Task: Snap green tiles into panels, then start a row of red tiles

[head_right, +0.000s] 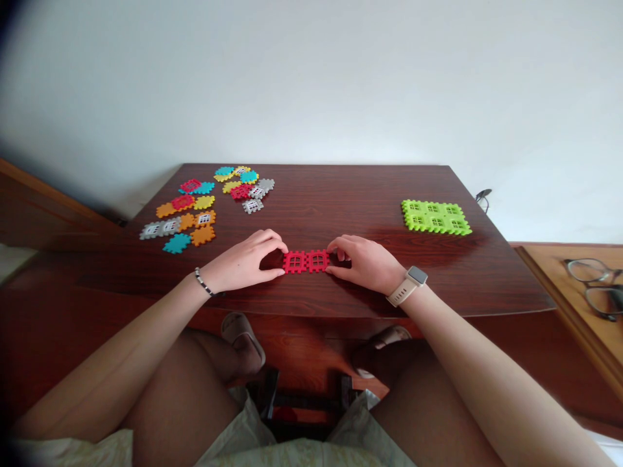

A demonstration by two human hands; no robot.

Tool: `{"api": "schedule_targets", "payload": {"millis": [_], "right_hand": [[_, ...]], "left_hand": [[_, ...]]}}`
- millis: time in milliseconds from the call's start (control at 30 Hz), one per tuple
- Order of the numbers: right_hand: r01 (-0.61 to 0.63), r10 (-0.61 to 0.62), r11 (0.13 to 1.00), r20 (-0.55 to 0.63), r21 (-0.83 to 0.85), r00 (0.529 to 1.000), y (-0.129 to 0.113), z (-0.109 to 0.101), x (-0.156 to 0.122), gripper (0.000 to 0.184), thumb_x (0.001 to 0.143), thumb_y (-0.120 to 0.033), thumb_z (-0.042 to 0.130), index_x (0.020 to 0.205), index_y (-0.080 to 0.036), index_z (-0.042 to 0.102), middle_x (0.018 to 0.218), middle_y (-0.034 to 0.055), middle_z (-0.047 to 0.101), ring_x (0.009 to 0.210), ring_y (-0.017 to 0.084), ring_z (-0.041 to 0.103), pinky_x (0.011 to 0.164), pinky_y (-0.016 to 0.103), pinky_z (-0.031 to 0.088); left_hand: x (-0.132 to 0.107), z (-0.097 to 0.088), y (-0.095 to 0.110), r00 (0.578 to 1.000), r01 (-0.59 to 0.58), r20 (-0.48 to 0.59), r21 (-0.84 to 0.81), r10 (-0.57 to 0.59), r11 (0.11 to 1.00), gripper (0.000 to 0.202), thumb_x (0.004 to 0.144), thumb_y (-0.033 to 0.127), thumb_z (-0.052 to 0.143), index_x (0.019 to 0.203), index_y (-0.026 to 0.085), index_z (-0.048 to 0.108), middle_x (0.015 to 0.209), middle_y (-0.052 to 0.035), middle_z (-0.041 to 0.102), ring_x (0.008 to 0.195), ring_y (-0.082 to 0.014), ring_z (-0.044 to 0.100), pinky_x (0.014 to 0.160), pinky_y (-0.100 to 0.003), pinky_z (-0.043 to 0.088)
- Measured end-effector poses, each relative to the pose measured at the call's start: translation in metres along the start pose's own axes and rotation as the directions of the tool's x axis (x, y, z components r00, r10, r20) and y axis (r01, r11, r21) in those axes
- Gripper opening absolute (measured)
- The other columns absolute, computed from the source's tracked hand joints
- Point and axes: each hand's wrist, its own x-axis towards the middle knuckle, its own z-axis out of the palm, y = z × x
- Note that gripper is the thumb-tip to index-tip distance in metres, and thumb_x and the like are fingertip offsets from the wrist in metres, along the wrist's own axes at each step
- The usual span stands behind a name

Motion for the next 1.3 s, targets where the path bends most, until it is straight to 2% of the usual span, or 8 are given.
{"api": "schedule_targets", "payload": {"millis": [267, 567, 1300], "right_hand": [[-0.010, 0.010, 1.000, 0.005, 0.003, 1.000, -0.002, 0.001, 0.000, 0.026, 0.098, -0.043, 0.075, 0.115, -0.024, 0.070, 0.096, 0.0040, 0.073, 0.083, 0.023, 0.069, 0.074, 0.035, 0.051], [-0.007, 0.007, 1.000, 0.006, 0.000, 1.000, -0.003, 0.003, 0.001, 0.025, 0.099, -0.043, 0.073, 0.115, -0.024, 0.067, 0.094, 0.0037, 0.073, 0.082, 0.023, 0.068, 0.073, 0.034, 0.050], [-0.029, 0.029, 1.000, 0.036, 0.004, 0.999, -0.004, 0.004, 0.002, 0.024, 0.099, -0.040, 0.071, 0.114, -0.022, 0.065, 0.094, 0.0041, 0.070, 0.083, 0.023, 0.067, 0.074, 0.034, 0.048]], "left_hand": [[0.000, 0.000, 0.001, 1.000, 0.002, 0.005, 0.009, -0.002, 1.000, 0.027, 0.094, 0.028, 0.073, 0.120, 0.025, 0.065, 0.127, -0.0090, 0.064, 0.124, -0.0312, 0.062, 0.113, -0.051, 0.053], [0.001, 0.004, 0.004, 0.999, -0.011, -0.037, 0.001, 0.011, 1.000, 0.019, 0.094, 0.025, 0.070, 0.111, 0.025, 0.063, 0.122, -0.0082, 0.065, 0.121, -0.0309, 0.063, 0.111, -0.049, 0.053], [0.002, 0.010, 0.003, 0.997, -0.027, -0.079, -0.027, 0.025, 0.999, 0.019, 0.093, 0.017, 0.067, 0.110, 0.023, 0.060, 0.121, -0.0090, 0.065, 0.118, -0.0300, 0.064, 0.108, -0.049, 0.054]]}}
